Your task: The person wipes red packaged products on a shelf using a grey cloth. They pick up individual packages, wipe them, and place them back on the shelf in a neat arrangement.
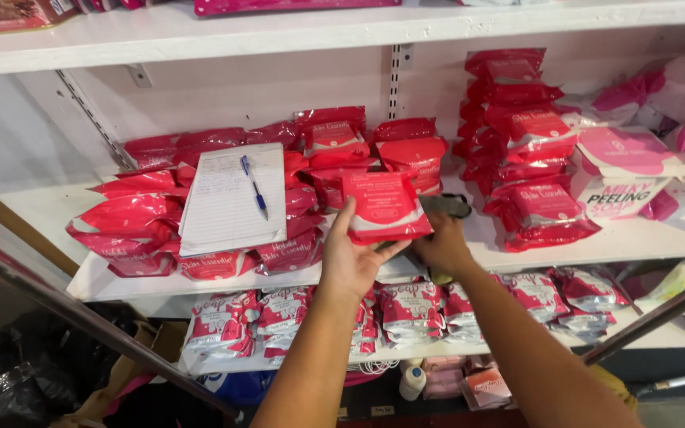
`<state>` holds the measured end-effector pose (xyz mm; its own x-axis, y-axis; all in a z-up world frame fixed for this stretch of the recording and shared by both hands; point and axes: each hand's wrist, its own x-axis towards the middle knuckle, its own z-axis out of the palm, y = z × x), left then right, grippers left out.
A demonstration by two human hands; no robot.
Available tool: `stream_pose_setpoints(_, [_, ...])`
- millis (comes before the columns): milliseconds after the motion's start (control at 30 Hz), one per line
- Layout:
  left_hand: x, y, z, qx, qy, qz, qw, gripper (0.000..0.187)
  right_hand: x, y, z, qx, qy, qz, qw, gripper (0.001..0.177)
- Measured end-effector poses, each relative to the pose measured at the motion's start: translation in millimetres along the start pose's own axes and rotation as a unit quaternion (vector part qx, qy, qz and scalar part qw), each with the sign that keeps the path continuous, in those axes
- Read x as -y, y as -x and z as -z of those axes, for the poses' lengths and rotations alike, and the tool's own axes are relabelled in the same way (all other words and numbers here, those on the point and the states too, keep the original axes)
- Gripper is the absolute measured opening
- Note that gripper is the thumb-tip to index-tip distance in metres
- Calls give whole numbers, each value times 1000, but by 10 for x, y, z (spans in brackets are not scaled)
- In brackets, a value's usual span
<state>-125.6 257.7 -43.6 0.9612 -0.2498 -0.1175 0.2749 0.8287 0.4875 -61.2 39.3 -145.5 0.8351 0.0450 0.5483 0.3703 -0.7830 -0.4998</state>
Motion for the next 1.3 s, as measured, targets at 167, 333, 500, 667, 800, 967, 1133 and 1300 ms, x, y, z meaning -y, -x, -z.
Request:
stream_pose_setpoints(167, [63, -17, 18, 25, 34, 37, 998, 58, 424, -6, 537, -122, -244, -120, 955, 25])
stream_pose_setpoints(333, [220, -72, 37, 42, 13, 61, 997, 46, 1104, 142, 820, -143, -228, -82, 960, 28])
stream_pose_setpoints(500, [414, -243, 256, 75, -79, -7, 994, 32, 1446, 136, 962, -64, -95, -92, 989, 59])
stream_pose_setpoints(667, [442, -270, 280, 33, -67, -5, 997, 29, 1485, 91, 1013, -24, -204, -146, 968, 64])
stream_pose_setpoints(800, [354, -140, 124, 51, -64, -5, 997, 27, 1430, 88, 938, -39, -307, -161, 937, 76])
stream_pose_setpoints(967, [316, -26, 76, 107, -138, -13, 985, 36, 1215, 52, 794, -92, -376, -156, 909, 86])
stream_pose_setpoints(1133, [262, 250, -240, 141, -356, -59, 922, 78, 1323, 37, 842, -118, -361, -166, 910, 86])
stream_pose_setpoints(1300, [373, 173, -207, 76, -470, -212, 854, 78, 1456, 70, 919, -79, -154, -132, 976, 98])
